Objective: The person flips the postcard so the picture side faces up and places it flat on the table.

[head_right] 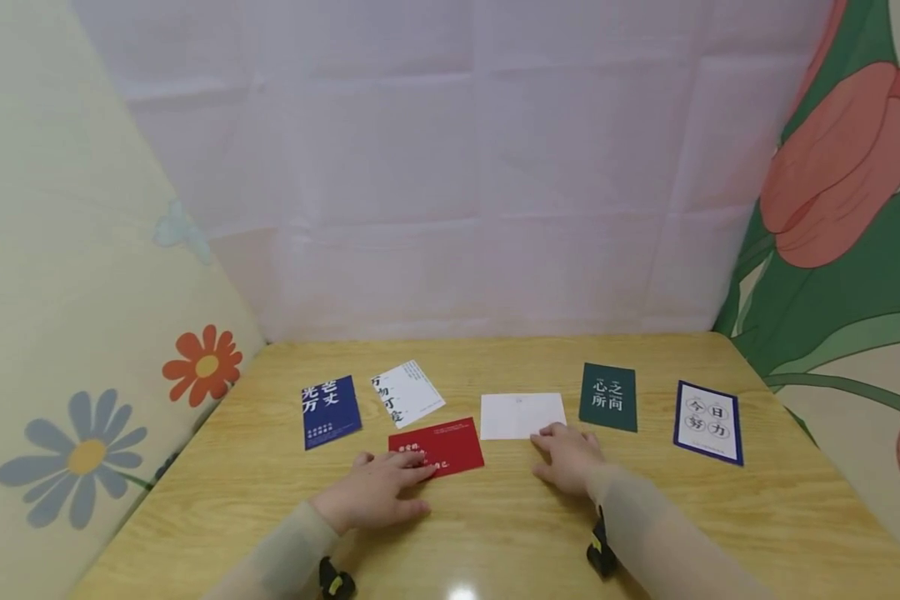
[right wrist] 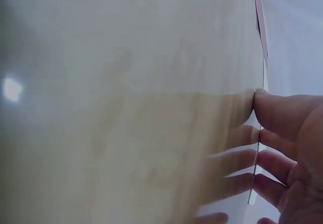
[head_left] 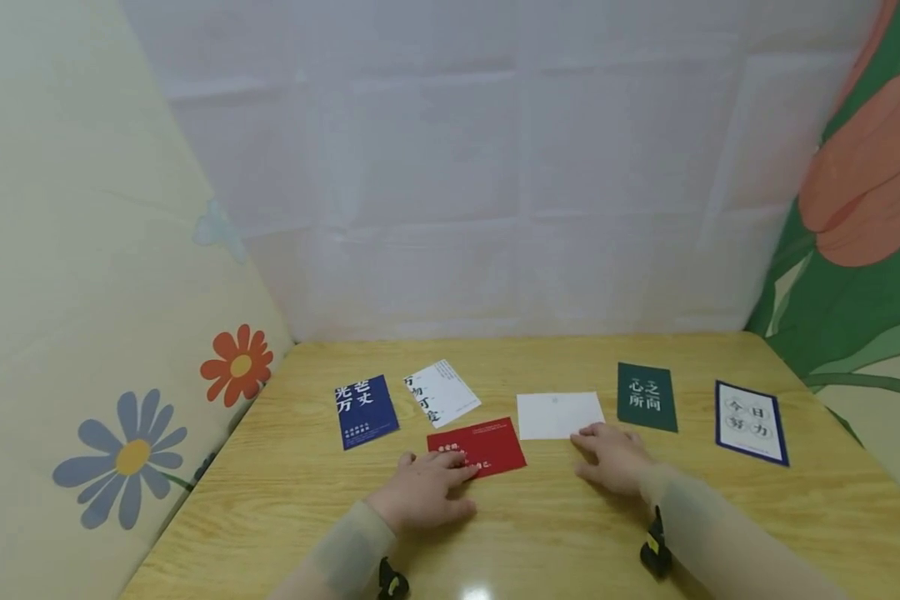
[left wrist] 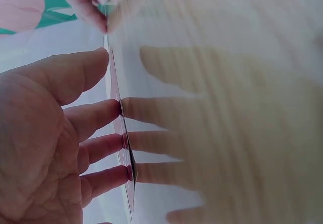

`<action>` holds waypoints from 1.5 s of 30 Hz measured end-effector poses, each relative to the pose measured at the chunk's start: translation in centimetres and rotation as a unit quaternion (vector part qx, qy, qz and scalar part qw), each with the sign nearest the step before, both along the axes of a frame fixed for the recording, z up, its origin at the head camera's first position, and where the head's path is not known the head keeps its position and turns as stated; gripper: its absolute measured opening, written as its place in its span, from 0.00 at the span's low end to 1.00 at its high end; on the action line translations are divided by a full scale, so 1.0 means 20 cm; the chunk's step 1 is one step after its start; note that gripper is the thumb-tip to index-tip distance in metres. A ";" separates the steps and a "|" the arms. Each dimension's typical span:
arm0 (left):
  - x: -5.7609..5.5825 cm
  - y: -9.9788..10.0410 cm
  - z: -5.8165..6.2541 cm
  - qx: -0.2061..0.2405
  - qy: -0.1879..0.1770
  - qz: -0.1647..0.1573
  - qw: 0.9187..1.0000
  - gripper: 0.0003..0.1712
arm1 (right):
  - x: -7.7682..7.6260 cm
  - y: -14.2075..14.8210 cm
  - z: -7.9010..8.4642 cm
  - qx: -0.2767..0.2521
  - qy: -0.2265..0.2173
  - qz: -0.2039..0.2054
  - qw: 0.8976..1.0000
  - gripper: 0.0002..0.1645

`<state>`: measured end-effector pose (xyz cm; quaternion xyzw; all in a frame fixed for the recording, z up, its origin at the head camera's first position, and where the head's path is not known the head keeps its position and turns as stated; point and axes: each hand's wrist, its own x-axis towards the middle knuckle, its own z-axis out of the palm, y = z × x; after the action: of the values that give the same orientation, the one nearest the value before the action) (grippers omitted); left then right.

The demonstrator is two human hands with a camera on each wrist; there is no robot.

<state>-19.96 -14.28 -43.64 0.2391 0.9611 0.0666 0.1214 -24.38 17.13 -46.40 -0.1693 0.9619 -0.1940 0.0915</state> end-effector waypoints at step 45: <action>-0.01 0.08 0.04 0.070 0.005 0.007 0.997 0.29 | 0.46 -0.01 0.07 0.031 -0.078 0.110 0.990 0.33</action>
<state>-20.23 -12.63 -42.80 0.2403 0.9563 0.1338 0.0989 -15.27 16.91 -44.92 -0.2558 0.9327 -0.1657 0.1926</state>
